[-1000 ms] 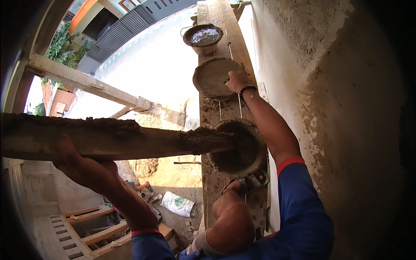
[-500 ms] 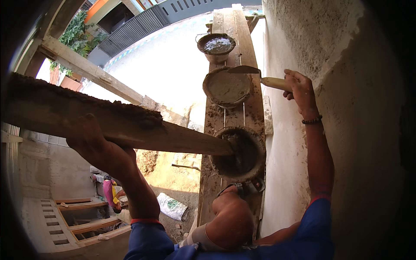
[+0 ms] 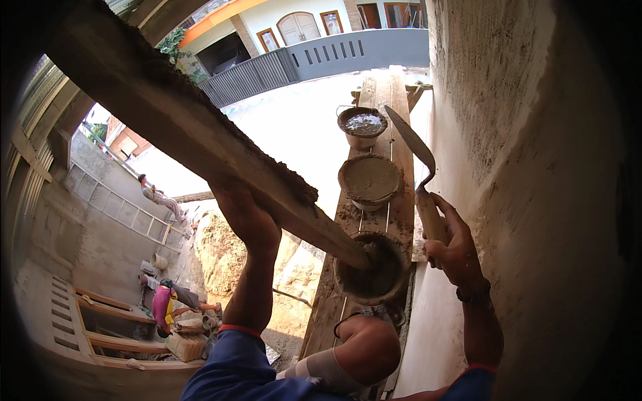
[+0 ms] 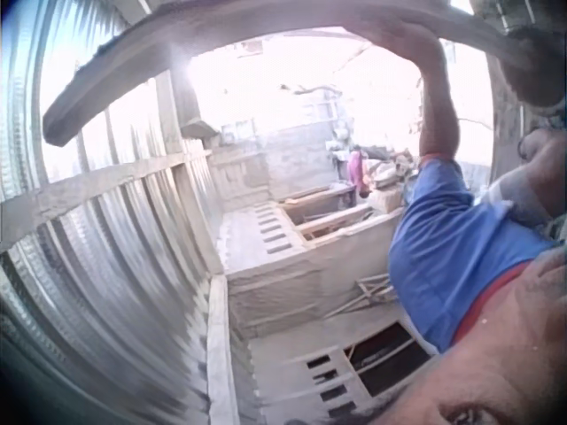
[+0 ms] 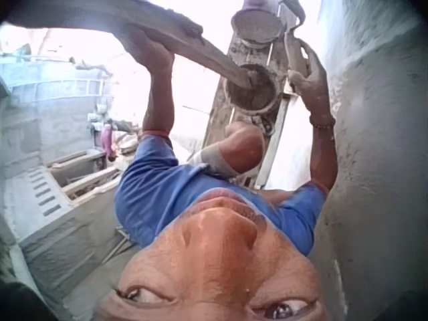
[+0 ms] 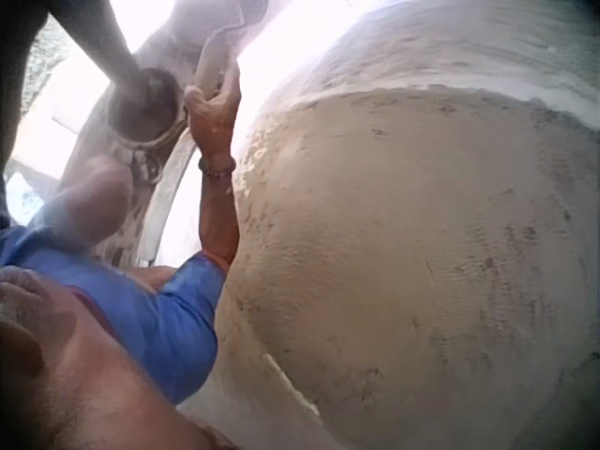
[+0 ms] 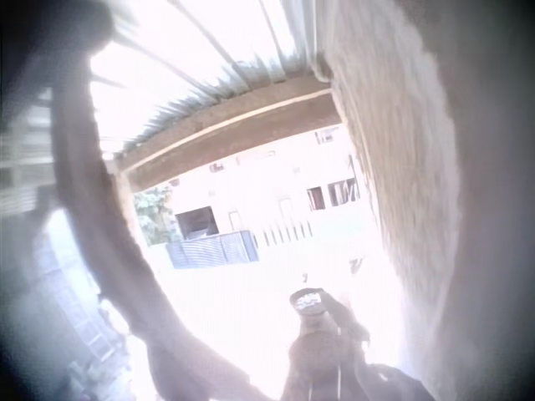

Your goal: The person applies wet plaster from a bucket to a wall using a trowel and then smooths the surface with a long wooden straight edge.

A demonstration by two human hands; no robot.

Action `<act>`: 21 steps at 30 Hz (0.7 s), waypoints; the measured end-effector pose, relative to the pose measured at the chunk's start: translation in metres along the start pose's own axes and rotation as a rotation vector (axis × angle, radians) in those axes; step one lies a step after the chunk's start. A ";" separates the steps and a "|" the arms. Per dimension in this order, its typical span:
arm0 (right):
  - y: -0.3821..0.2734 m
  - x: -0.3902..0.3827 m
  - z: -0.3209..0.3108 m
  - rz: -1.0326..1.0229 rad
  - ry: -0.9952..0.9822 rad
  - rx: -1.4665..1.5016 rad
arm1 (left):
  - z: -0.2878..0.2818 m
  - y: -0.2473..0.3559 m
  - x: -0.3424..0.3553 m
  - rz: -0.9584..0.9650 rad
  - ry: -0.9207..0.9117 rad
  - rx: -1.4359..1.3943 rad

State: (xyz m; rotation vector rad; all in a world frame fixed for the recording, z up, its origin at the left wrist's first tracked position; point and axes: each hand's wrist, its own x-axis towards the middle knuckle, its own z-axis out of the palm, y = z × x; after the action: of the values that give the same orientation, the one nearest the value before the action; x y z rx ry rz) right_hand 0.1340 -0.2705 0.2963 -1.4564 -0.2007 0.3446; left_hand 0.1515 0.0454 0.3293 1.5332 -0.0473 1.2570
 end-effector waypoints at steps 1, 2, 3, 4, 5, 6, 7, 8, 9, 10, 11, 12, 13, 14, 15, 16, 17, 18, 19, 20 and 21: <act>-0.019 -0.001 0.007 -0.155 0.096 -0.181 | 0.002 -0.002 -0.004 -0.014 -0.031 -0.061; -0.037 -0.001 0.014 -0.314 0.183 -0.351 | 0.002 0.001 -0.007 -0.019 -0.062 -0.109; -0.054 -0.001 0.020 -0.333 0.176 -0.350 | 0.003 0.006 -0.010 0.010 -0.058 -0.080; -0.072 -0.002 0.024 -0.614 0.228 -0.553 | 0.005 0.016 -0.014 0.029 -0.048 -0.085; -0.094 -0.009 0.027 -0.901 0.294 -0.769 | 0.012 0.026 -0.019 -0.001 -0.088 -0.105; -0.119 -0.020 0.028 -1.008 0.332 -0.875 | 0.016 0.032 -0.018 0.033 -0.126 -0.097; -0.136 -0.021 0.034 -0.997 0.307 -0.867 | 0.009 0.033 -0.018 0.069 -0.161 -0.038; -0.165 -0.035 0.039 -1.010 0.314 -0.914 | 0.017 0.032 -0.020 0.083 -0.147 -0.093; -0.179 -0.034 0.047 -1.017 0.273 -0.875 | 0.009 0.027 -0.022 0.055 -0.164 -0.090; -0.196 -0.037 0.054 -1.042 0.235 -0.820 | 0.010 0.029 -0.023 0.023 -0.184 -0.120; -0.216 -0.047 0.057 -1.064 0.217 -0.797 | 0.027 0.042 -0.023 0.169 -0.112 -0.041; -0.235 -0.054 0.059 -1.090 0.203 -0.794 | 0.035 0.044 -0.026 0.172 -0.109 -0.082; -0.244 -0.055 0.061 -1.104 0.181 -0.765 | 0.029 0.042 -0.031 0.118 -0.129 0.012; -0.254 -0.056 0.063 -1.115 0.160 -0.746 | 0.023 0.042 -0.034 0.063 -0.147 0.107; -0.261 -0.056 0.065 -1.123 0.145 -0.733 | 0.019 0.044 -0.036 0.073 -0.144 0.115; -0.271 -0.059 0.067 -1.124 0.138 -0.743 | 0.022 0.047 -0.037 0.076 -0.138 0.115; -0.276 -0.063 0.068 -1.124 0.135 -0.755 | 0.024 0.050 -0.038 0.079 -0.131 0.118; -0.282 -0.066 0.070 -1.123 0.133 -0.768 | 0.024 0.050 -0.040 0.082 -0.128 0.113; -0.288 -0.069 0.073 -1.127 0.126 -0.767 | 0.021 0.051 -0.040 -0.005 -0.150 -0.066; -0.292 -0.072 0.075 -1.126 0.119 -0.763 | 0.016 0.055 -0.040 -0.093 -0.171 -0.240; -0.295 -0.074 0.081 -1.122 0.107 -0.757 | 0.010 0.058 -0.040 -0.083 -0.164 -0.223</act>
State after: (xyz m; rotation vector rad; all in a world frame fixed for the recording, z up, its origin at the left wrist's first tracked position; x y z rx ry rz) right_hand 0.0689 -0.2440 0.6032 -1.8291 -1.0832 -0.8037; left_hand 0.1052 -0.0071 0.3430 1.4261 -0.2208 1.0223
